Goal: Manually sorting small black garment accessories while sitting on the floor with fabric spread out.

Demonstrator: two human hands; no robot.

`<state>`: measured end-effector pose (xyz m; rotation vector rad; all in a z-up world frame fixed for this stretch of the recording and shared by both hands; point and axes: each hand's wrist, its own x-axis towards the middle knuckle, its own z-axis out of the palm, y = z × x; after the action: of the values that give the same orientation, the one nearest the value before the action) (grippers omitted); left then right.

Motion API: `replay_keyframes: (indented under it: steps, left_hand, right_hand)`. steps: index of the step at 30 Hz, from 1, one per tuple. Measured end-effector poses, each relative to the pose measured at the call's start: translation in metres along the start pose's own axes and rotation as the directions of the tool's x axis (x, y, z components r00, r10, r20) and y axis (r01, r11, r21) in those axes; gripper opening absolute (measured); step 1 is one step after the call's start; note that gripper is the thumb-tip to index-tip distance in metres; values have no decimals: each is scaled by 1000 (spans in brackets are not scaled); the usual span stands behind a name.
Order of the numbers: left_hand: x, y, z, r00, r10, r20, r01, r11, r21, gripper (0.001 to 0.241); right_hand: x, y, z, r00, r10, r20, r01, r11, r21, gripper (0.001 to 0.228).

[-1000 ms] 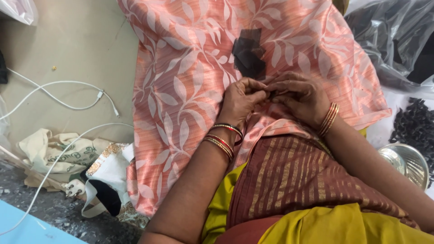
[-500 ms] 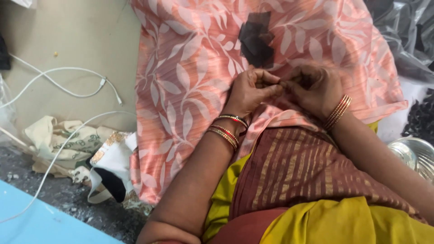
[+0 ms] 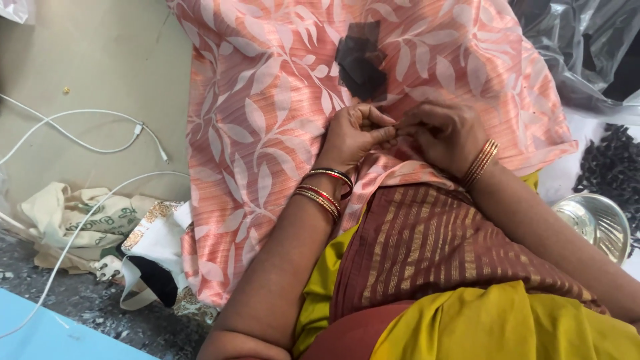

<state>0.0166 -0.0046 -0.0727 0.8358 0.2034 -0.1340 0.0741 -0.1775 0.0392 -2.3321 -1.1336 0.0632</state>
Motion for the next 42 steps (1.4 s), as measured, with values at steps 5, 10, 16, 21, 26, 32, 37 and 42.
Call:
replay_keyframes:
  steps: [5,10,16,21,26,32,37,42]
  left_hand:
    - [-1,9,11,991,126,47,-134,959,251,8]
    - [-9,33,20,945,314,92,-311,777,548,10]
    - [-4,20,9,1000,9,4,-9,999,-33,15]
    - [5,-4,0,990,108,94,-101,992,-70,15]
    - [8,-10,0,983,181,43,-184,915,358,18]
    - [5,-14,1,978,189,87,-207,926,316,16]
    - [-2,9,15,978,155,136,-191,931,312,13]
    - [-13,32,23,856,406,322,-517,643,564,16]
  right_hand:
    - [-4,13,15,917,381,118,-380,744,550,10]
    - [-3,-4,4,758,507,410,-469,-13,883,13]
    - [7,-38,-16,994,94,60,-109,913,394,40]
    - [-16,2,10,945,-81,316,231,852,-471,63]
    - [-13,-1,13,915,63,399,148,867,-475,32]
    - [-22,1,20,849,254,464,-7,883,-469,31]
    - [-18,3,14,859,324,397,-143,896,-421,26]
    - [-28,34,8,836,294,463,-532,639,555,8]
